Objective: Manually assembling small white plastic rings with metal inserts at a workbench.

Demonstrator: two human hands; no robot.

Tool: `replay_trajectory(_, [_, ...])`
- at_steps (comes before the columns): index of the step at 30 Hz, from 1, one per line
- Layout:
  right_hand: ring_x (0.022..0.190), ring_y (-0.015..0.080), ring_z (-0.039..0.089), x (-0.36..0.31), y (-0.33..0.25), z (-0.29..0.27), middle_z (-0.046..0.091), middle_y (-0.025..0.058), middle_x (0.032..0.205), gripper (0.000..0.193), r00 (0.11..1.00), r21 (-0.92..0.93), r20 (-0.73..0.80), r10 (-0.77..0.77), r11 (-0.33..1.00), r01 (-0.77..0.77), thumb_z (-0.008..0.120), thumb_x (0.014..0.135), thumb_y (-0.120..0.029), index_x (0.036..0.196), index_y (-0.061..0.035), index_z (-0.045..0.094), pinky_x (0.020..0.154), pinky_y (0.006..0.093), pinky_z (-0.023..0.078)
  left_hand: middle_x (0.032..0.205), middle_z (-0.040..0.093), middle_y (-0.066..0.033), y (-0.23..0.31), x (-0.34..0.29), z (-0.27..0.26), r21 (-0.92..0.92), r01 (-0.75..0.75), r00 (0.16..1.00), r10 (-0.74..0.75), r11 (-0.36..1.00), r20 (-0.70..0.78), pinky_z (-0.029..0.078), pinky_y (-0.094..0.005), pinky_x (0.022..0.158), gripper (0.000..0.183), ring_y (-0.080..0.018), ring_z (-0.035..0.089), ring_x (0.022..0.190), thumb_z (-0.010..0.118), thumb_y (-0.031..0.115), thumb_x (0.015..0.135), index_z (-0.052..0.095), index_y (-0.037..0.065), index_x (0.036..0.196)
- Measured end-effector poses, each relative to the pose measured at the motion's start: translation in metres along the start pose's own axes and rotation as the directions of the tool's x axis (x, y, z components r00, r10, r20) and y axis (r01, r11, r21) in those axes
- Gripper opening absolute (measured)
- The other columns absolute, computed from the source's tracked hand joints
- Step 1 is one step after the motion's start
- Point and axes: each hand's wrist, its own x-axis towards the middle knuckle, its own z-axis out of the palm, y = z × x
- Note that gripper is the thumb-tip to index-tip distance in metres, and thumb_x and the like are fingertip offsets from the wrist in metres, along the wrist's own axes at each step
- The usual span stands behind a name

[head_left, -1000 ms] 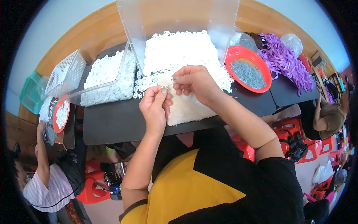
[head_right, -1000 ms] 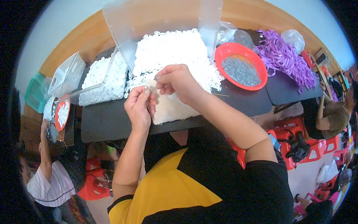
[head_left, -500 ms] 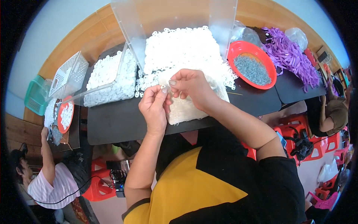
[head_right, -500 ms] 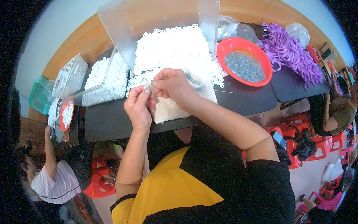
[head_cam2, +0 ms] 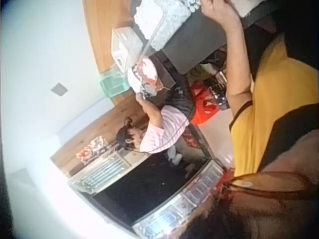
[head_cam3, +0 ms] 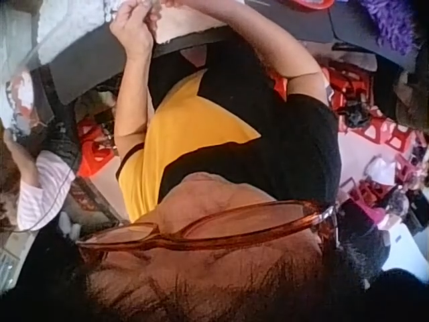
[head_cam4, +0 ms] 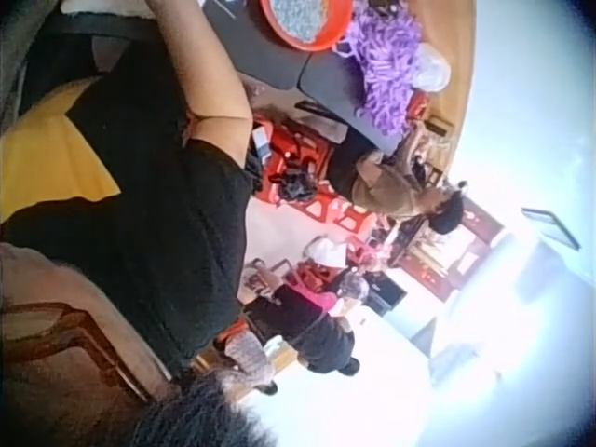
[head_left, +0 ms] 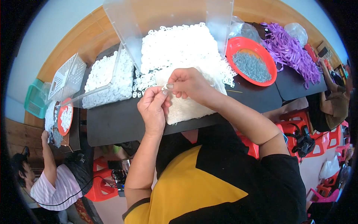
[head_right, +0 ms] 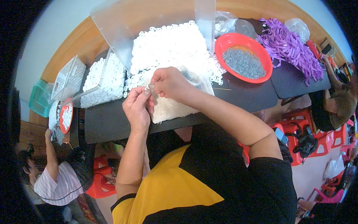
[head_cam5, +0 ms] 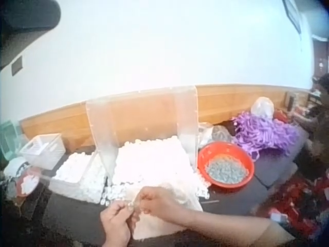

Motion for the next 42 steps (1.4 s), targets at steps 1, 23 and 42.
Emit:
replay_trajectory(1, [0.063, 0.0073, 0.054, 0.000, 0.002, 0.001, 0.058, 0.0014, 0.070, 0.009, 1.000, 0.017, 0.018, -0.008, 1.000, 0.008, 0.060, 0.087, -0.009, 0.087, -0.0010, 0.062, 0.054, 0.0208, 0.041, 0.066, 0.059, -0.0028, -0.001, -0.001, 0.000, 0.008, -0.006, 1.000, 0.006, 1.000, 0.006, 0.034, -0.0175, 0.041, 0.008, -0.0041, 0.047, 0.048, 0.060, 0.008, 0.088, 0.061, 0.000, 0.084])
replay_trajectory(23, [0.051, 0.0097, 0.056, 0.001, 0.006, -0.019, 0.060, 0.0047, 0.061, 0.019, 0.978, 0.240, 0.175, 0.111, 0.959, -0.152, 0.064, 0.086, -0.018, 0.082, 0.0009, 0.064, 0.045, 0.0195, 0.036, 0.081, 0.064, -0.0057, -0.004, -0.001, 0.001, -0.010, -0.118, 0.979, 0.119, 0.993, 0.163, 0.044, -0.0176, 0.050, 0.029, -0.0058, 0.054, 0.062, 0.074, -0.003, 0.077, 0.061, -0.005, 0.102])
replay_trajectory(42, [0.051, 0.0093, 0.057, -0.009, 0.002, -0.019, 0.057, 0.0011, 0.059, 0.014, 0.931, 0.278, 0.341, 0.130, 0.932, -0.231, 0.063, 0.084, -0.015, 0.080, -0.0024, 0.063, 0.045, 0.0180, 0.035, 0.077, 0.056, 0.0012, -0.005, -0.007, -0.004, 0.210, -0.435, 0.891, 0.386, 0.876, 0.239, 0.037, -0.0188, 0.057, 0.024, -0.0051, 0.046, 0.063, 0.079, 0.006, 0.074, 0.062, 0.000, 0.090])
